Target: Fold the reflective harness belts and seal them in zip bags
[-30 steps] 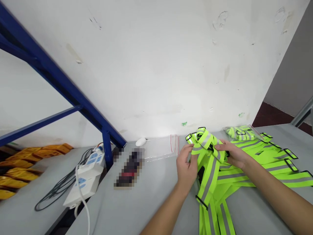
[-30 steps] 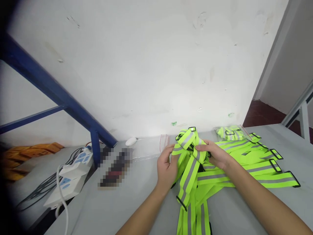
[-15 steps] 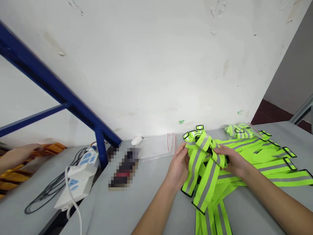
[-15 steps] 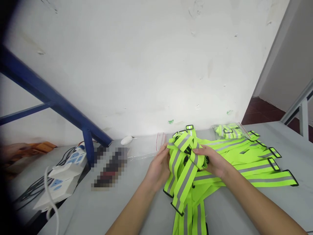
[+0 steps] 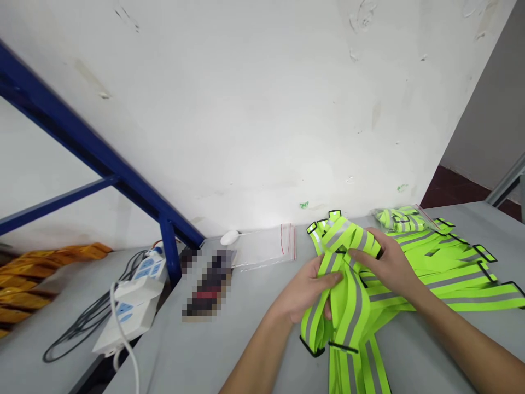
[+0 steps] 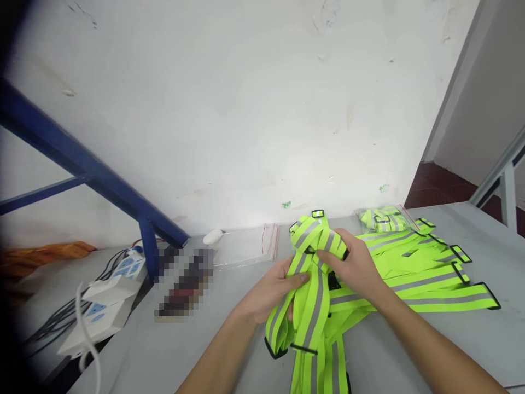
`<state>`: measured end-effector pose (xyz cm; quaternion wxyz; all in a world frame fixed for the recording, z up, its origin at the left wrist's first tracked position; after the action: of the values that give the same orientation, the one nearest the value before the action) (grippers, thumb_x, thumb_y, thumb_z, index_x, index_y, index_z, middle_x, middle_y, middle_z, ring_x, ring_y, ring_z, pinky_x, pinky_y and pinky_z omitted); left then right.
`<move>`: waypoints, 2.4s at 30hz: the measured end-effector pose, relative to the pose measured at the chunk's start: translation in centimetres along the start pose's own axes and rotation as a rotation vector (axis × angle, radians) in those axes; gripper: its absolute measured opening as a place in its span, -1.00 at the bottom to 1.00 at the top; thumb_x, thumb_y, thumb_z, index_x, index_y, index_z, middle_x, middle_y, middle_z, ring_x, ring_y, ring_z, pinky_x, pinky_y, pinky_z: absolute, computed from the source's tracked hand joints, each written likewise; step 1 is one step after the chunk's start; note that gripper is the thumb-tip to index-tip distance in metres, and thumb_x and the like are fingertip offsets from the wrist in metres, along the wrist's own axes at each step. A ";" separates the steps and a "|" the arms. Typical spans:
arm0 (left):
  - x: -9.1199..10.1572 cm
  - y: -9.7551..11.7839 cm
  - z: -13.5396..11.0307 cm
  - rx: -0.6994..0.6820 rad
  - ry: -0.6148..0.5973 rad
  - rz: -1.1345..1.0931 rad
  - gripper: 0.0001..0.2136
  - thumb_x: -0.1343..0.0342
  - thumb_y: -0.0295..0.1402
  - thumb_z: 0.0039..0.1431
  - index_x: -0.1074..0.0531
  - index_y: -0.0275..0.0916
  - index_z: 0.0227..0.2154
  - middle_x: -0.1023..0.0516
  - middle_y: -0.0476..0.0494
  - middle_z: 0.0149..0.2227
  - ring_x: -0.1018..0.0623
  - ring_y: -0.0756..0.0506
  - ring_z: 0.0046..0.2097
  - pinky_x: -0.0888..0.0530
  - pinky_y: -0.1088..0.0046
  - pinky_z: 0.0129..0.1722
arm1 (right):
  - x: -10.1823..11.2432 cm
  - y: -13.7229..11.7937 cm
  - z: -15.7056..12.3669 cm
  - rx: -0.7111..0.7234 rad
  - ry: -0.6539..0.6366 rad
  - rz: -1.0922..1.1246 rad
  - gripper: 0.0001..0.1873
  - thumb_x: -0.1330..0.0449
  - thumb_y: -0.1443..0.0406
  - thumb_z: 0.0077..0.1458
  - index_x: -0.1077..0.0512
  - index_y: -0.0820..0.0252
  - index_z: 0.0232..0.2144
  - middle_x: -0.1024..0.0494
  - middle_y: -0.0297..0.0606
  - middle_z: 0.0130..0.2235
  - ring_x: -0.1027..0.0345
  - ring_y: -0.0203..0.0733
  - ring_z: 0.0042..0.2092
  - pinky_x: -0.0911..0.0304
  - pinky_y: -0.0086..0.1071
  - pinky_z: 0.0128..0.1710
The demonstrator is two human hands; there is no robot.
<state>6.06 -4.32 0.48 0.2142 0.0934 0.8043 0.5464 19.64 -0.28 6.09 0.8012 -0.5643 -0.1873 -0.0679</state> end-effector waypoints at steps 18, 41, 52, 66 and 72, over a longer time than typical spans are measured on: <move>-1.9 -1.6 0.7 0.030 -0.066 -0.268 -0.54 -0.28 -0.19 0.02 -0.41 -0.28 -0.04 -0.61 -0.23 -0.30 -0.59 -0.17 -0.28 -0.46 0.29 -0.22 | 1.0 -5.8 -2.9 0.716 0.370 -0.378 -0.52 -0.13 0.45 0.04 -0.39 0.01 0.03 -0.60 -0.28 -0.31 -0.45 -0.16 -0.37 -0.31 -0.34 -0.45; -2.4 1.1 -1.2 -0.145 -0.402 0.093 -0.15 -0.37 -0.24 -0.13 -0.13 -0.09 0.25 -0.29 -0.30 0.22 -0.32 -0.34 0.21 -0.28 0.09 0.13 | 1.4 3.7 -0.2 -0.489 -0.096 0.624 -0.49 -0.39 0.13 -0.16 -0.51 0.10 -0.10 -0.63 -0.13 -0.22 -0.52 0.05 -0.23 -0.45 -0.24 -0.35; -2.4 -0.3 1.1 -0.101 -0.093 -0.056 -0.52 -0.33 -0.32 -0.07 -0.45 -0.24 -0.02 -0.59 -0.24 -0.12 -0.56 -0.24 -0.07 -0.45 0.21 -0.05 | -0.7 -0.1 -0.1 -0.231 -0.245 0.327 -0.61 -0.31 0.20 0.00 -0.47 0.10 -0.08 -0.60 -0.29 -0.25 -0.48 -0.09 -0.26 -0.39 -0.30 -0.29; -1.2 1.6 -1.3 -0.138 0.100 -0.226 -0.65 -0.16 -0.55 -0.07 -0.51 -0.29 -0.14 -0.61 -0.18 -0.20 -0.55 -0.22 -0.10 -0.45 0.34 -0.19 | -2.1 -7.7 -4.1 0.902 0.271 -0.722 -0.43 -0.06 0.57 0.06 -0.36 -0.03 0.06 -0.58 -0.30 -0.28 -0.37 -0.19 -0.32 -0.25 -0.32 -0.35; -1.2 1.1 -1.8 -0.091 0.173 -0.371 -0.63 -0.15 -0.50 -0.06 -0.50 -0.33 -0.11 -0.61 -0.21 -0.23 -0.57 -0.25 -0.14 -0.46 0.31 -0.21 | -2.1 -7.3 -3.9 0.858 0.306 -0.718 -0.48 -0.06 0.43 0.20 -0.26 -0.10 0.17 -0.57 -0.26 -0.19 -0.36 -0.14 -0.18 -0.27 -0.28 -0.20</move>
<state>6.24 -5.84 2.30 0.2454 -0.1131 0.7976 0.5393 16.26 -6.69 10.64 0.9029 -0.0739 -0.2596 -0.3344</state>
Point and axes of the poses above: each hand's wrist, its own z-axis towards the middle knuckle, its own x-axis out of the back of the hand, y = z × x, the point moved 9 cm from there along z, towards the middle knuckle
